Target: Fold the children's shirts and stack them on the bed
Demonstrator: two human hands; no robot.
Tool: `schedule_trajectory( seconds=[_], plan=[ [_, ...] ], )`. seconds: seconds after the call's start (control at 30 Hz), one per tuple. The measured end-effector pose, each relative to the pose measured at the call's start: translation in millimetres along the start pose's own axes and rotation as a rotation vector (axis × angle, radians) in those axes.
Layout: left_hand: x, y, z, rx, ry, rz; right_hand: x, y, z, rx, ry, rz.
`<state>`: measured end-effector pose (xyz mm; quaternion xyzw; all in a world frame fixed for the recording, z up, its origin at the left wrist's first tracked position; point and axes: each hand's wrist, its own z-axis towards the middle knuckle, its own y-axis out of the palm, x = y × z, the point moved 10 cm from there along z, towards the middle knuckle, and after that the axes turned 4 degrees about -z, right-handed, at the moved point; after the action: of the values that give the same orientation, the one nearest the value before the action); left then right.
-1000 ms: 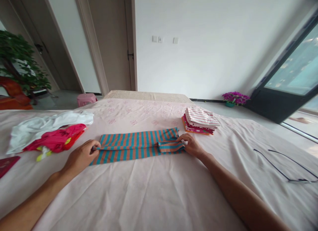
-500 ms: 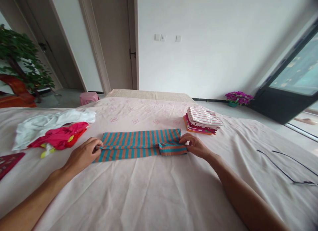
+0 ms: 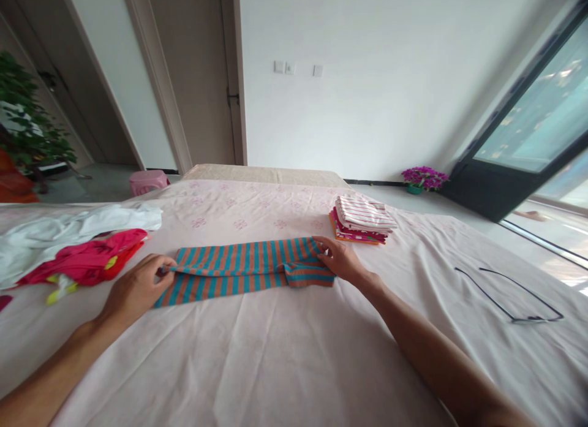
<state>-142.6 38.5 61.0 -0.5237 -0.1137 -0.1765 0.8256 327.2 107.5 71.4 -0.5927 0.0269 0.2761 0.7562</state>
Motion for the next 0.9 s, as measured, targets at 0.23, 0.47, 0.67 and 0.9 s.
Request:
schedule_trajectory(
  seconds=[0.23,0.47,0.67,0.9],
  plan=[
    [-7.1,-1.3,9.1,-0.006,-0.074,-0.043,-2.3,11.8,7.5,-0.175,-0.001,0.173],
    [-14.6,-10.6,30.8,-0.024,-0.244,-0.100,2.2,-17.4,43.2,-0.061,0.083,0.705],
    [-27.0,3.8,22.6,-0.092,-0.302,-0.244,11.5,18.3,44.9,-0.228,0.129,0.548],
    [-35.8,15.3,27.7,-0.075,-0.376,-0.455,20.0,9.9,55.4,-0.144,0.241,0.282]
  ],
)
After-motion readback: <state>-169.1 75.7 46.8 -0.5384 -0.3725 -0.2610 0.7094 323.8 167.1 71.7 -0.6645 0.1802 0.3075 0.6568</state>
